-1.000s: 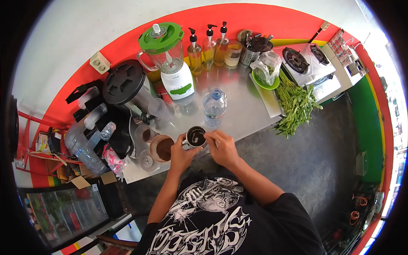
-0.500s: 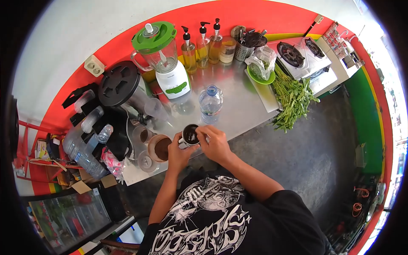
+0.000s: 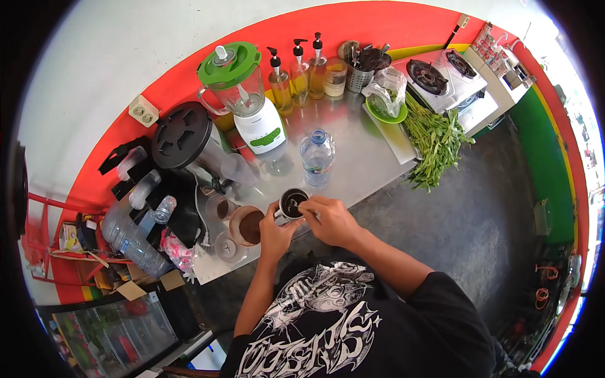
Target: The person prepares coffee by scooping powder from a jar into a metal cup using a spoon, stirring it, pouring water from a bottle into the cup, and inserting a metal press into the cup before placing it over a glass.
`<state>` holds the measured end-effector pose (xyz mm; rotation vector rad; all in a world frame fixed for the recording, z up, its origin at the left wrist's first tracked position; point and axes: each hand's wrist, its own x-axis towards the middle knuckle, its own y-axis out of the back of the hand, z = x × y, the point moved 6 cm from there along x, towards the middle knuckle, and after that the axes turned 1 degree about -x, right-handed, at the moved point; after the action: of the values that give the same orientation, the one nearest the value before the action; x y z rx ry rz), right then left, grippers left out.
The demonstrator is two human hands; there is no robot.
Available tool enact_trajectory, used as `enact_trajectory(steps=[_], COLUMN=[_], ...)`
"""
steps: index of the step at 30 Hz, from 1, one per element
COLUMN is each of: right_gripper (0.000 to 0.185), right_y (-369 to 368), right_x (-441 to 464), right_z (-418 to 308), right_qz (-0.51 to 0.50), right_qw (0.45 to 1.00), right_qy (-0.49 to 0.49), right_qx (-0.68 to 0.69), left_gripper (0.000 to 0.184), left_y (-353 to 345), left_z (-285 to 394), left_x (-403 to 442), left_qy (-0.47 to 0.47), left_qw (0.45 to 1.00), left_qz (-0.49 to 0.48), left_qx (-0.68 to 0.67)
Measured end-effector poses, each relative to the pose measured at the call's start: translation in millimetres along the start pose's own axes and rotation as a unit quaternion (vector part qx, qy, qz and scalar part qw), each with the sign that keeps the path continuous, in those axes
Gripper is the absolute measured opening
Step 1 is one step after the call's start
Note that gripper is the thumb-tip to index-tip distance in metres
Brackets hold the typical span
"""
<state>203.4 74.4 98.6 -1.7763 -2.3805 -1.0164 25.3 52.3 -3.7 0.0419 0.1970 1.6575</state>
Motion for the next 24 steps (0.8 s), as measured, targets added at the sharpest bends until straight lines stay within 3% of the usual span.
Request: enact_trajectory(steps=[4,9,15,17,20,24], right_gripper=[0.011,0.012,0.014,0.014,0.015,0.021], right_y=[5.5,-4.6,24.3,26.2,18.4,-0.2], right_x=[4.6,0.3,8.6,10.4,7.9,0.3], right_z=[16.2,2.5,-8.1,-5.9,-3.3,-0.5], right_qz=[0.035,0.025,0.02,0.025,0.015,0.002], right_qw=[0.996,0.999,1.0,1.0,1.0,1.0], right_qy=[-0.085,-0.007,0.004,-0.006,-0.027,0.003], right_qx=[-0.005,0.022,-0.007,-0.008,0.005,0.022], left_gripper=[0.064,0.065,0.093,0.102,0.107,0.103], left_y=[-4.5,1.6,12.0,13.8,10.2,0.0], left_z=[4.9,5.8,38.3,51.4,53.4,35.4], left_x=[-1.4,1.0,-1.2,-3.1,3.7,10.1], left_qy=[-0.013,-0.018,-0.056,-0.136,-0.106,-0.127], left_qw=[1.0,0.998,0.984,0.951,0.974,0.981], left_qz=[-0.002,-0.006,-0.005,0.028,-0.037,-0.052], left_qx=[0.011,0.068,0.172,0.275,0.195,0.139])
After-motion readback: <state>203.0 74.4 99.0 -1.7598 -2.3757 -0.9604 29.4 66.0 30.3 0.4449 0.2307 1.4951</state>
